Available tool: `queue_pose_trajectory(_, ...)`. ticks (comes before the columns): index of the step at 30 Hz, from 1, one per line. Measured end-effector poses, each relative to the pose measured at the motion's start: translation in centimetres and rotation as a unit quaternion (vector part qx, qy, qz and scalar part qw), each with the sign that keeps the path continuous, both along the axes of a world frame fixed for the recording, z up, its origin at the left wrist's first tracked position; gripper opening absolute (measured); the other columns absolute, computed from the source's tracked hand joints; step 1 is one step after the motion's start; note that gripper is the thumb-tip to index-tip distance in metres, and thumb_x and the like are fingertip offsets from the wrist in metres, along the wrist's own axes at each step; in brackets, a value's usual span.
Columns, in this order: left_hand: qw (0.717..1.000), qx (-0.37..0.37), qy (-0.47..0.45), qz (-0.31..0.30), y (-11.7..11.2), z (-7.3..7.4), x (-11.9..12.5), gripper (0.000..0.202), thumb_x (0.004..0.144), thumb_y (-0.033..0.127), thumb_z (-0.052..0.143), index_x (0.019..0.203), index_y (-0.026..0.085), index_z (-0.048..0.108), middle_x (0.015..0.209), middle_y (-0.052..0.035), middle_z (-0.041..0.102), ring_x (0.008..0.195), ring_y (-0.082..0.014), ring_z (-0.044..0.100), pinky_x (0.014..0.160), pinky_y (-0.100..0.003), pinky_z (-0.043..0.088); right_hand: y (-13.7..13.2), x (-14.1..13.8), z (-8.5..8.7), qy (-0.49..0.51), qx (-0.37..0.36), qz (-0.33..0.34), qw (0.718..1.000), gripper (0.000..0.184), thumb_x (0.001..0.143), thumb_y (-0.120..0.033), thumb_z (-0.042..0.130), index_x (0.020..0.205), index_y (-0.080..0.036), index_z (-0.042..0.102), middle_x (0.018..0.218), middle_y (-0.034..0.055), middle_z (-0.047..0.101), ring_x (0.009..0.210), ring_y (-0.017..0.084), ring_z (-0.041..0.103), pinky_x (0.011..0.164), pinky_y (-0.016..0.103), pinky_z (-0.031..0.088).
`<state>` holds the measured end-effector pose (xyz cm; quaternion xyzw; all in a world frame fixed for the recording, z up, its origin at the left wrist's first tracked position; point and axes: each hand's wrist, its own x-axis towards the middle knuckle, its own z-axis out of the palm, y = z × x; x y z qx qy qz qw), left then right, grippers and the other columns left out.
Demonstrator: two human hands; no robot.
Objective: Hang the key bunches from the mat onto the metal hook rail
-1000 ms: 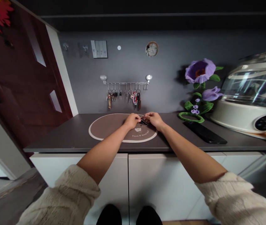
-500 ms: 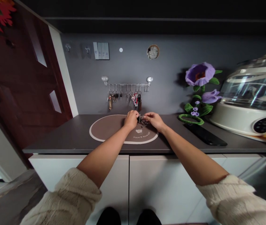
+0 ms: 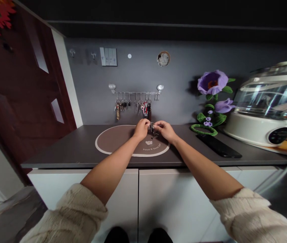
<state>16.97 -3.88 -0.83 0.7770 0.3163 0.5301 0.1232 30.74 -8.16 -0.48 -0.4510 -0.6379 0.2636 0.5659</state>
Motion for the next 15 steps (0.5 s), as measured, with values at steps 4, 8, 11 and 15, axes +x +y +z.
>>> queue_pose_trajectory(4, 1.000, -0.009, -0.005, 0.000, -0.15, 0.05, -0.07, 0.010, 0.074, 0.011, 0.043, 0.072, 0.015, 0.052, 0.079, -0.0029, 0.055, 0.078, -0.0125, 0.048, 0.075, -0.025, 0.038, 0.08, 0.01, 0.02, -0.005, 0.002, 0.007, 1.000, 0.026, 0.060, -0.037, 0.062, 0.070, -0.016, 0.051, 0.058, -0.0028, 0.053, 0.053, 0.008, 0.047, 0.057, 0.022, 0.040)
queue_pose_trajectory(8, 1.000, -0.022, 0.002, 0.003, -0.37, 0.17, -0.14, 0.010, 0.075, 0.012, 0.043, 0.074, 0.016, 0.052, 0.082, -0.0032, 0.056, 0.080, -0.0123, 0.049, 0.077, -0.025, 0.038, 0.18, -0.01, 0.08, -0.001, 0.005, 0.007, 1.000, 0.026, 0.062, -0.039, 0.059, 0.071, -0.017, 0.048, 0.059, -0.0036, 0.052, 0.054, 0.007, 0.047, 0.057, 0.022, 0.040)
queue_pose_trajectory(11, 0.999, -0.033, 0.008, 0.016, -0.40, 0.22, -0.22, 0.011, 0.076, 0.013, 0.043, 0.075, 0.016, 0.053, 0.083, -0.0037, 0.056, 0.082, -0.0128, 0.049, 0.078, -0.026, 0.037, 0.09, -0.04, 0.20, 0.004, 0.009, -0.003, 1.000, 0.024, 0.064, -0.038, 0.056, 0.073, -0.017, 0.046, 0.060, -0.0042, 0.050, 0.054, 0.007, 0.047, 0.057, 0.022, 0.040)
queue_pose_trajectory(15, 0.999, -0.038, 0.008, 0.037, -0.20, 0.12, -0.33, 0.014, 0.077, 0.013, 0.041, 0.076, 0.015, 0.054, 0.084, -0.0046, 0.057, 0.084, -0.0135, 0.049, 0.078, -0.026, 0.037, -0.20, 0.02, 0.47, -0.007, 0.031, -0.026, 0.999, 0.021, 0.067, -0.037, 0.053, 0.073, -0.018, 0.045, 0.061, -0.0040, 0.048, 0.056, 0.008, 0.045, 0.058, 0.022, 0.039)
